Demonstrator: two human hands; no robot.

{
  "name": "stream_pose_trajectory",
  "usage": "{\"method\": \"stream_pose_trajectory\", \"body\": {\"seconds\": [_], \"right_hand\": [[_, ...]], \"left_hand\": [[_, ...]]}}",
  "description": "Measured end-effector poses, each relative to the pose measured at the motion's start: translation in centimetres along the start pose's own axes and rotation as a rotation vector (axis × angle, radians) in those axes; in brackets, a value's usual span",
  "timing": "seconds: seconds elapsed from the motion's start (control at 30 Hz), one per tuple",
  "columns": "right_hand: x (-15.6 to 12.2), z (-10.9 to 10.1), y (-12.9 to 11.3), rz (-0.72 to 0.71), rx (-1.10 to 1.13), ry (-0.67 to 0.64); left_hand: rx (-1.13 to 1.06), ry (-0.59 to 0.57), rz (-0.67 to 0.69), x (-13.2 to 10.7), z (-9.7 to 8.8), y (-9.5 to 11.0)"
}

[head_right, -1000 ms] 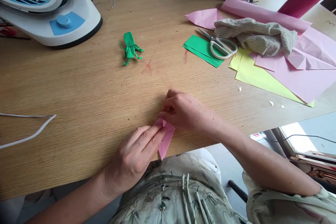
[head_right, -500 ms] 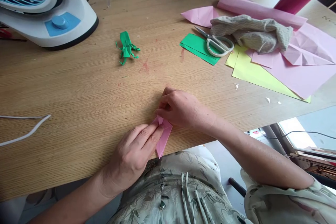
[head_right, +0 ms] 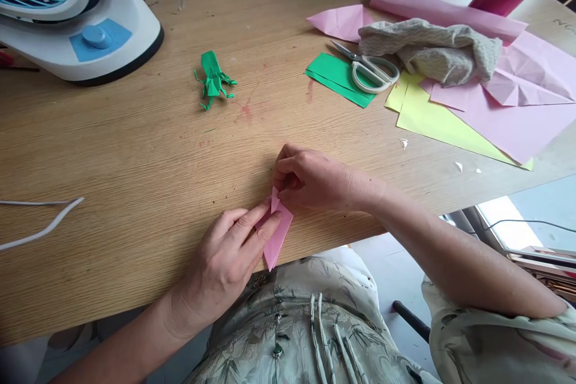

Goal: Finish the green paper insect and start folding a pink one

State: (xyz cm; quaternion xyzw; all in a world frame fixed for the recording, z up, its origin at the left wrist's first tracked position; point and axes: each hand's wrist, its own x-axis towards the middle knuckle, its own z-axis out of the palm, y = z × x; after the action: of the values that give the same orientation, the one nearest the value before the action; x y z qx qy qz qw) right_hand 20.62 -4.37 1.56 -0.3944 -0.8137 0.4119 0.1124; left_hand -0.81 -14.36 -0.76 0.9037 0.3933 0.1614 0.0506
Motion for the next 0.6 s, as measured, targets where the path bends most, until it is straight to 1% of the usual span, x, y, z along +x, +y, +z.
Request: {"method": "stream_pose_trajectory", "body": {"seconds": [0.1, 0.3, 0.4, 0.6], "right_hand": [[0.1, 0.0, 0.2, -0.047, -0.05, 0.014], [0.2, 0.3, 0.8, -0.21, -0.147, 0.027], [0.1, 0.2, 1.0, -0.249, -0.18, 0.037], [0.0, 0.1, 0.9, -0.365, -0.31, 0.006]], "left_hand": [[0.012, 0.003, 0.006, -0.1, 0.0, 0.1], [0.028, 0.016, 0.03, -0.1, 0.2, 0.0], [0.039, 0.017, 0.044, -0.1, 0.3, 0.0], [0.058, 0.0, 0.054, -0.2, 0.3, 0.0]]}}
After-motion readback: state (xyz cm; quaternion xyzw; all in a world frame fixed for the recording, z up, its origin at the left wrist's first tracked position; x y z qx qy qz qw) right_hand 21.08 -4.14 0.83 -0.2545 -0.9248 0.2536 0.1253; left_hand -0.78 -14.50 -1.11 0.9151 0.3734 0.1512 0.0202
